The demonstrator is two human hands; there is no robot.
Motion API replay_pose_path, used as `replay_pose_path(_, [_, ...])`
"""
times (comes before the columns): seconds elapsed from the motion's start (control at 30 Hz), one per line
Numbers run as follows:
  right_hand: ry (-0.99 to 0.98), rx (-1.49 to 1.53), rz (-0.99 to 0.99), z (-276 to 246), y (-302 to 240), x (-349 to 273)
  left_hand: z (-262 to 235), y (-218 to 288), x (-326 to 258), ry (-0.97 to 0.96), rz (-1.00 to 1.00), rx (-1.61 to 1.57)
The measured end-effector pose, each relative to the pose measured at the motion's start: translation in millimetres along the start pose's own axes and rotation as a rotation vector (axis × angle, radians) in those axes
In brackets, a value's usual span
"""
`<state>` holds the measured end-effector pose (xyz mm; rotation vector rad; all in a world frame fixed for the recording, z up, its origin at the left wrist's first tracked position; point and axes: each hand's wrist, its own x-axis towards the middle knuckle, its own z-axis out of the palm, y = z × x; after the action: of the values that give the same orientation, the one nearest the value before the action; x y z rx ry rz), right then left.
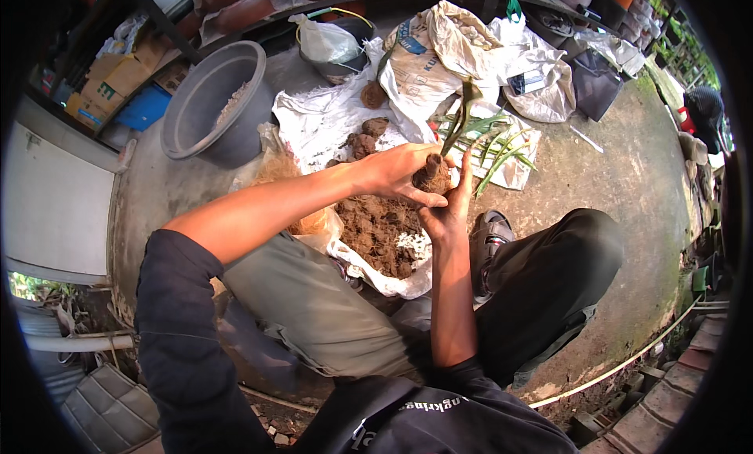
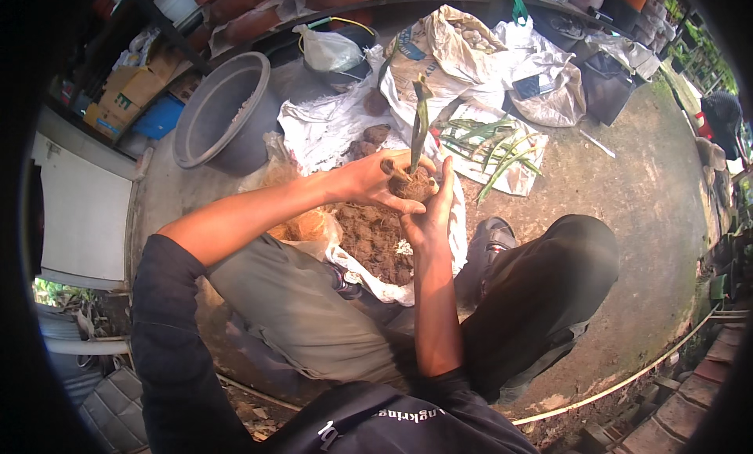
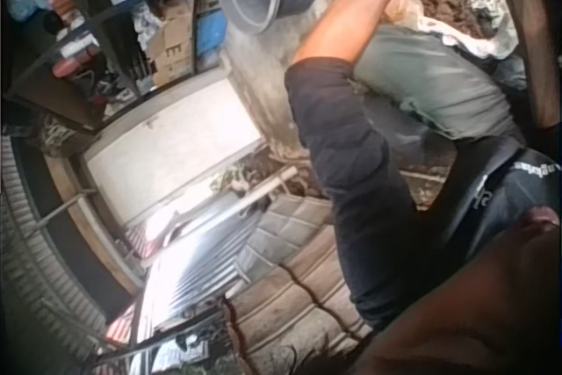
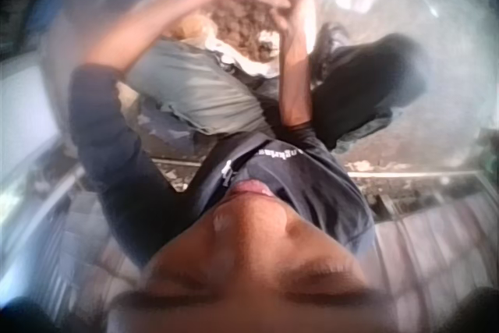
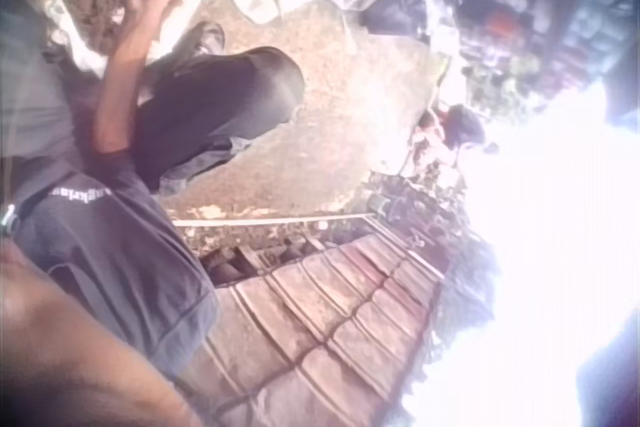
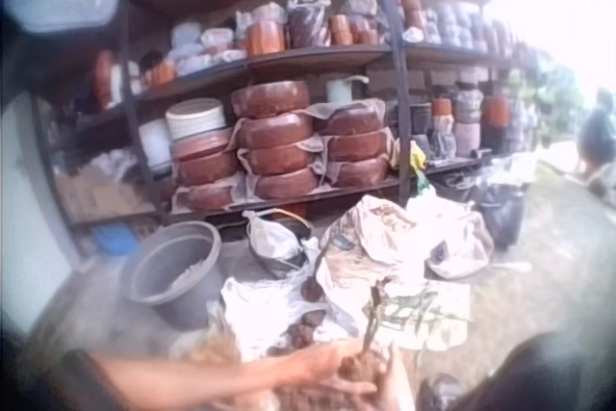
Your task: The person sits on the floor and uses both hands to wrap soil and fibrous material around the roots of a small plant. The person repeatedly adds and compresses the material to form a compact root ball.
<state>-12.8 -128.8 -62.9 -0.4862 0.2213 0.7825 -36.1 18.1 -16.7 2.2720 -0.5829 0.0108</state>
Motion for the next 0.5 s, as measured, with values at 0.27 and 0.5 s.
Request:
replay_pose_path(0.27, [-0.234,0.135,0.12,-27,-2,12,-3,-19,-2,-0.039,0.018,-0.067])
replay_pose_path(0.5, [-0.088,-0.101,0.009,-28,-3,19,-7,-18,0,0.106,-0.367,-0.295])
